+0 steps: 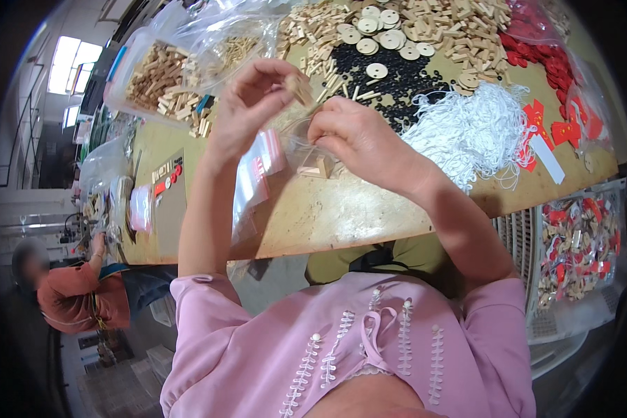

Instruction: The person assembles small craft kits by placing wooden pieces, black beads, and red flag-shaped items into clear plastic bags. The person ties each bag with a white string and sets the completed kits aside on the table.

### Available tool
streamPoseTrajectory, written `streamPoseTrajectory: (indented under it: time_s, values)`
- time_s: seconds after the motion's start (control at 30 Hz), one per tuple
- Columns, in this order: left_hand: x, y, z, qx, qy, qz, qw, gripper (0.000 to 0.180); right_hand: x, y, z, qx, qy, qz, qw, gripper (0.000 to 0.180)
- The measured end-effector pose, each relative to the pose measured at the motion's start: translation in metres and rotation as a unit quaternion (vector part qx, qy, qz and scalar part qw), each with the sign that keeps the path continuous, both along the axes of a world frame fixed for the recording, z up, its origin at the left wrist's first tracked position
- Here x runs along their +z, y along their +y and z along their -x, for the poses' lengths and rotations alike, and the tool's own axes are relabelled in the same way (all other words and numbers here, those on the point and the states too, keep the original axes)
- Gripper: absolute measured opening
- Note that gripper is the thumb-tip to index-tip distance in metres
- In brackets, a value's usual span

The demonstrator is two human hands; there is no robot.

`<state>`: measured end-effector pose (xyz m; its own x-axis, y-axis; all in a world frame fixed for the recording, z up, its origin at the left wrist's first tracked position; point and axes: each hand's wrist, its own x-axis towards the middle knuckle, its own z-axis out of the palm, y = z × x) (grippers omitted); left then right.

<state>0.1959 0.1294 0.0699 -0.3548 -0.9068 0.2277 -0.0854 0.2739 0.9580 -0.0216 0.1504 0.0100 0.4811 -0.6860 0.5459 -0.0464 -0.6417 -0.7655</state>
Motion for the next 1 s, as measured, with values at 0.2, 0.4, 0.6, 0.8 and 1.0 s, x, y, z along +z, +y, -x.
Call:
streamPoseTrajectory:
  time_s: [0.2, 0.4, 0.6, 0.8, 1.0]
  values:
    - [0.004, 0.034, -0.015, 0.003, -0.149, 0.047, 0.988, 0.035, -0.001, 0.001, -0.001, 0.050, 0.006, 0.009, 0.999, 0.008]
    - [0.004, 0.030, -0.017, -0.039, -0.102, -0.033, 0.993, 0.032, 0.000, 0.001, -0.001, 0.064, -0.013, 0.033, 0.997, 0.007]
    - [-0.049, -0.052, -0.005, 0.115, -0.290, 0.029, 0.950, 0.024, 0.003, 0.006, -0.001, 0.142, 0.000, -0.008, 0.990, 0.007]
    - [-0.078, -0.097, 0.022, 0.136, -0.409, 0.021, 0.902, 0.033, -0.002, 0.003, -0.001, 0.127, -0.005, 0.003, 0.992, 0.006]
    - [-0.075, -0.104, 0.005, 0.047, -0.439, 0.002, 0.897, 0.026, 0.000, 0.005, 0.001, 0.123, -0.004, 0.010, 0.992, 0.006]
